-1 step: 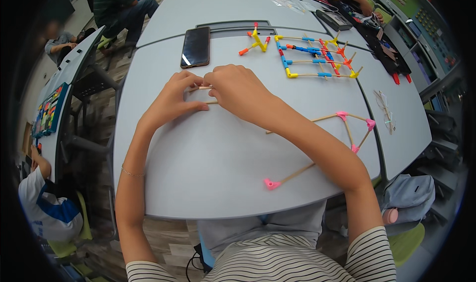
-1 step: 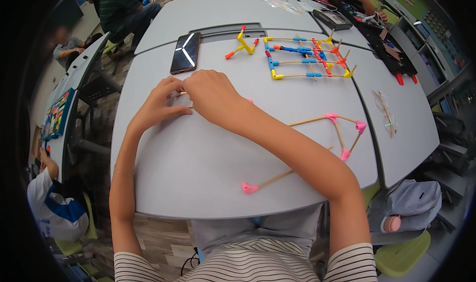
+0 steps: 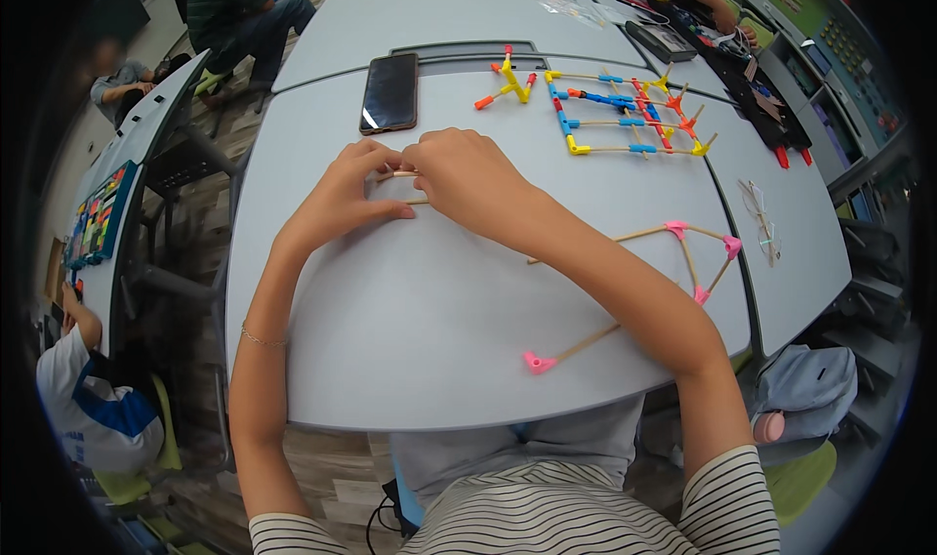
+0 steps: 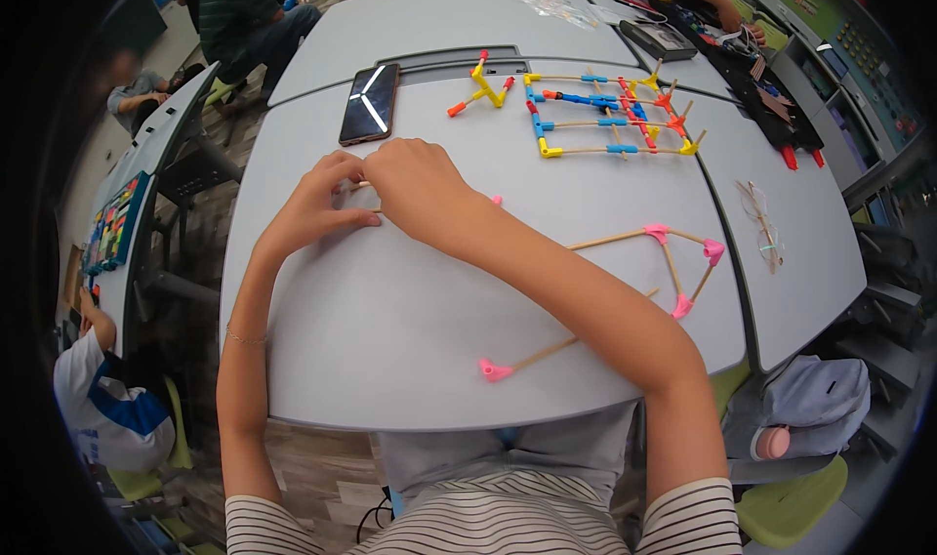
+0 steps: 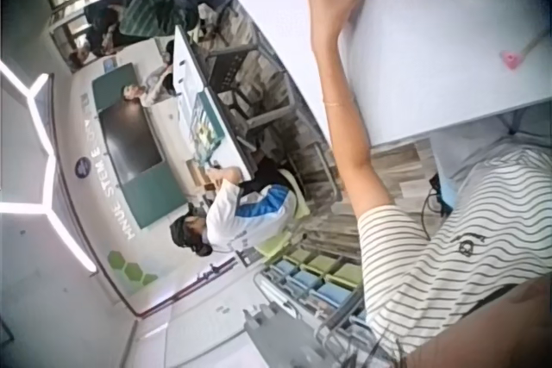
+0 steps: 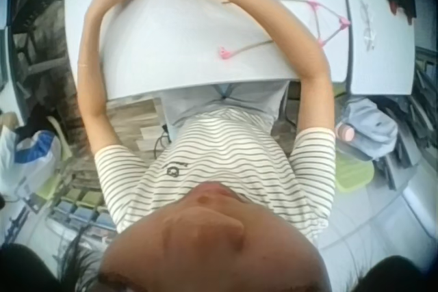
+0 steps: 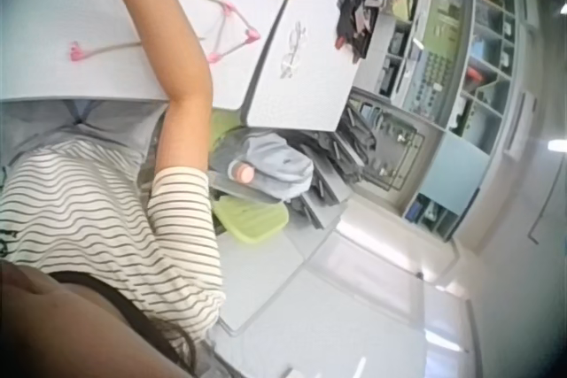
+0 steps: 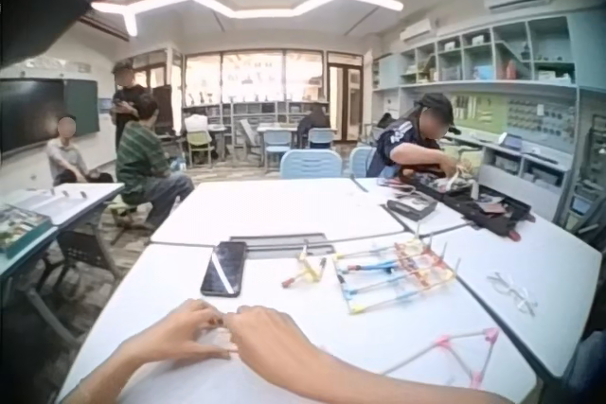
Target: The person assembles a geometric structure using wooden sticks and pink plastic connectors. They repeatedly pick up sticks and connectors, insert the sticks into the connectors, and adjust the shape on the table. The structure grows into a rectangular frame by the end of the clip.
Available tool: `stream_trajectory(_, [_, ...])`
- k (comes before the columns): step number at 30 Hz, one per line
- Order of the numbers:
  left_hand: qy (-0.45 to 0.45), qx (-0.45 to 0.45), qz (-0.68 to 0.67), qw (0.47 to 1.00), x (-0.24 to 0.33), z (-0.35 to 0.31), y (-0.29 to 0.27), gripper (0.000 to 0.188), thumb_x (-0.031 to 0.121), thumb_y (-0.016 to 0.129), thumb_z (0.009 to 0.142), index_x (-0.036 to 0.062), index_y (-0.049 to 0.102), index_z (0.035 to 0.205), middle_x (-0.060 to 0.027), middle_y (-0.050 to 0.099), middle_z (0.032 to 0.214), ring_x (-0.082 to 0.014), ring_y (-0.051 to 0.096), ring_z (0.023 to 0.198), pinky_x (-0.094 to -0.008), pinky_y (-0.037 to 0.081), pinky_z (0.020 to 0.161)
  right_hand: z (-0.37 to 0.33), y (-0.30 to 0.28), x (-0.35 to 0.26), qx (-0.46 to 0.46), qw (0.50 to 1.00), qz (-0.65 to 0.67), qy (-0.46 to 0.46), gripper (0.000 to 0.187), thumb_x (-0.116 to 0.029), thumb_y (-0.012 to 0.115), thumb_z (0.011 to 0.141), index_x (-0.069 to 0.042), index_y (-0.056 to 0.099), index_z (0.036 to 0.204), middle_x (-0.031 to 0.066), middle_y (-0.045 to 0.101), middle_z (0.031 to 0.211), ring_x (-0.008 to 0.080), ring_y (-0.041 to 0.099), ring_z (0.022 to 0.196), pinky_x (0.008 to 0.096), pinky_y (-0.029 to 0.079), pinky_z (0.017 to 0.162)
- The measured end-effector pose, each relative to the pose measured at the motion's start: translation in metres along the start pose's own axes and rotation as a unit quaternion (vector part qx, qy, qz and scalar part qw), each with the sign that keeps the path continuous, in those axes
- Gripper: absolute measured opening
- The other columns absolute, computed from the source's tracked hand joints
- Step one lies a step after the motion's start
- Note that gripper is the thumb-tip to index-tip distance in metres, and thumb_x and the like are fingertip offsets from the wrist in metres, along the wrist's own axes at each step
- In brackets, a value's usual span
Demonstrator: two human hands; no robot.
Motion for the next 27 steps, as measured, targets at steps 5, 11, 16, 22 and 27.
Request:
stream_trajectory(5, [0.004,0.008,-0.014,1.000,-0.007,-0.003,0.000,0.040,0.024,0.086,0.073,0.0073,0.068,0.105,-0.0054,0.058,0.105,-0.0232,0.053,0.105,-0.0366,0.045,0.093,0.011,0.027,-0.007,-0.022,0.999,0.030,-0.010,0.018,-0.011,0.071,0.085,-0.004,0.074,0.101,0.0125,0.071,0.094,0.0298,0.066,0.093,0.0403,0.053,0.080])
stream_trajectory(11, [0.020,0.032,0.003,0.999,-0.002,0.003,-0.004,0.028,0.020,0.081,0.081,0.0057,0.068,0.101,-0.0056,0.060,0.098,-0.0218,0.056,0.099,-0.0354,0.047,0.088,-0.006,-0.005,0.002,0.052,0.997,0.049,-0.043,0.016,-0.011,0.070,0.086,-0.004,0.073,0.100,0.0103,0.070,0.096,0.0276,0.065,0.094,0.0382,0.052,0.082])
stream_trajectory(16, [0.007,0.056,0.034,0.998,-0.004,0.005,0.002,0.019,0.016,0.076,0.087,0.0062,0.069,0.101,-0.0045,0.061,0.099,-0.0166,0.057,0.092,-0.0310,0.045,0.080,-0.058,-0.067,0.017,0.086,0.990,0.111,-0.009,0.011,-0.011,0.070,0.087,-0.002,0.073,0.094,0.0121,0.068,0.087,0.0272,0.065,0.085,0.0379,0.051,0.077])
stream_trajectory(22, [0.101,0.155,0.118,0.976,0.031,0.000,-0.008,0.018,0.010,0.075,0.086,0.0037,0.067,0.100,-0.0058,0.062,0.096,-0.0199,0.058,0.091,-0.0331,0.047,0.080,-0.135,-0.132,0.040,0.177,0.981,0.079,-0.005,0.013,-0.008,0.070,0.089,-0.002,0.073,0.099,0.0100,0.070,0.089,0.0214,0.064,0.075,0.0310,0.051,0.068])
stream_trajectory(27, [0.223,0.191,0.097,0.951,0.093,-0.019,0.005,0.022,0.002,0.077,0.080,0.0018,0.066,0.099,-0.0089,0.064,0.095,-0.0242,0.058,0.091,-0.0347,0.048,0.080,-0.253,-0.200,0.060,0.467,0.880,0.071,0.048,0.023,-0.013,0.056,0.102,0.006,0.068,0.107,0.0116,0.068,0.089,0.0156,0.062,0.076,0.0266,0.049,0.068])
Point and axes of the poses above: each hand's wrist, its own z-axis towards the middle knuckle, its own y-axis out of the palm, x = y × z, the point moved 10 cm from there along z, towards the middle knuckle
